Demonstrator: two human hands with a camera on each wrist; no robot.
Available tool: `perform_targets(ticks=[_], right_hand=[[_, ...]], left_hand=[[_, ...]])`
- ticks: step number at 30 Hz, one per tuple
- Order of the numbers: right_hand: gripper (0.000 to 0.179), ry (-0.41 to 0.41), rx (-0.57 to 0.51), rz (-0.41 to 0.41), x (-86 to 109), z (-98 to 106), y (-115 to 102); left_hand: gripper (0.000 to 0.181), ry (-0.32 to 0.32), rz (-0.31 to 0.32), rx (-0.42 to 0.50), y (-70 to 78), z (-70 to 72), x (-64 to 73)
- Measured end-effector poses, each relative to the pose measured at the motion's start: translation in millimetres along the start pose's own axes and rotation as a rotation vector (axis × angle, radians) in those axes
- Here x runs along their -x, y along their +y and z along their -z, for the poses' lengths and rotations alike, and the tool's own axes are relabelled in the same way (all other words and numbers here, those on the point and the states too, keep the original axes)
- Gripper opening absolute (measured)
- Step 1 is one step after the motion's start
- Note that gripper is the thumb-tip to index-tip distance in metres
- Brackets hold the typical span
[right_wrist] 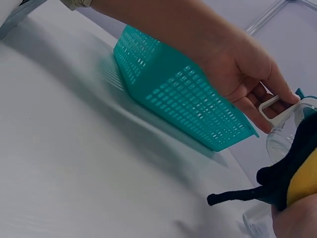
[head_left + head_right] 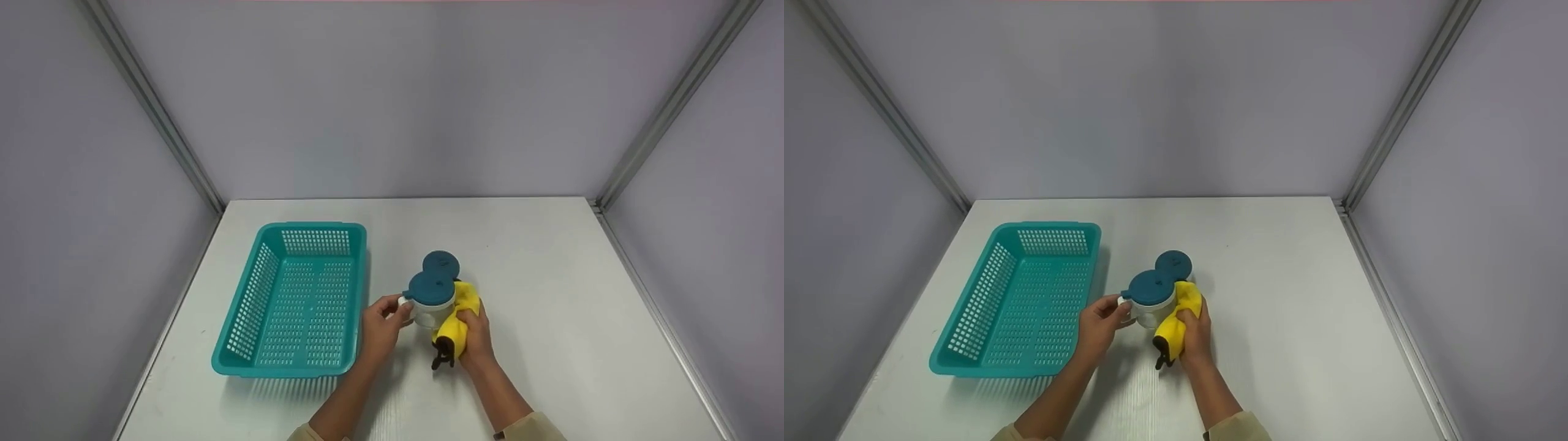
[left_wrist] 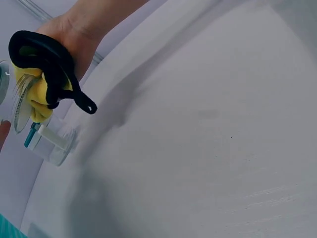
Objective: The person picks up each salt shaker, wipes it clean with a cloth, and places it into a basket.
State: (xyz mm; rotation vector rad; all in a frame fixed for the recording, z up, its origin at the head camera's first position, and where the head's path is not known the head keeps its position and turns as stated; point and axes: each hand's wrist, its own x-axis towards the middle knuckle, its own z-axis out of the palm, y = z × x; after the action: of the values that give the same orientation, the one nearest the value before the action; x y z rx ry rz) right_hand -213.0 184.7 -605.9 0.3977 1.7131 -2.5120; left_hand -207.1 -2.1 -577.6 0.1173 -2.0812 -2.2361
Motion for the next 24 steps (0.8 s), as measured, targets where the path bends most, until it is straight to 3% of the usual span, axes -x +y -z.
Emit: perform_targets(ticks=[4, 10, 24], right_hand=[[0.059, 0.002, 0.015, 0.006, 1.6, -1, 1], [0.064, 0.031, 0.024, 0.016, 4.4, -6, 2], [0.075, 0.048, 0.075, 0.09, 15.0, -22, 12]], left_hand=[[0.018, 0.016, -0.014, -0.043, 3.1, -1.4, 0.8], [0.021, 0.031, -0.068, -0.039, -5.2, -0.8, 1.3], [0.016, 0.174, -0.192, -0.091, -12.6, -8.2, 9.2]])
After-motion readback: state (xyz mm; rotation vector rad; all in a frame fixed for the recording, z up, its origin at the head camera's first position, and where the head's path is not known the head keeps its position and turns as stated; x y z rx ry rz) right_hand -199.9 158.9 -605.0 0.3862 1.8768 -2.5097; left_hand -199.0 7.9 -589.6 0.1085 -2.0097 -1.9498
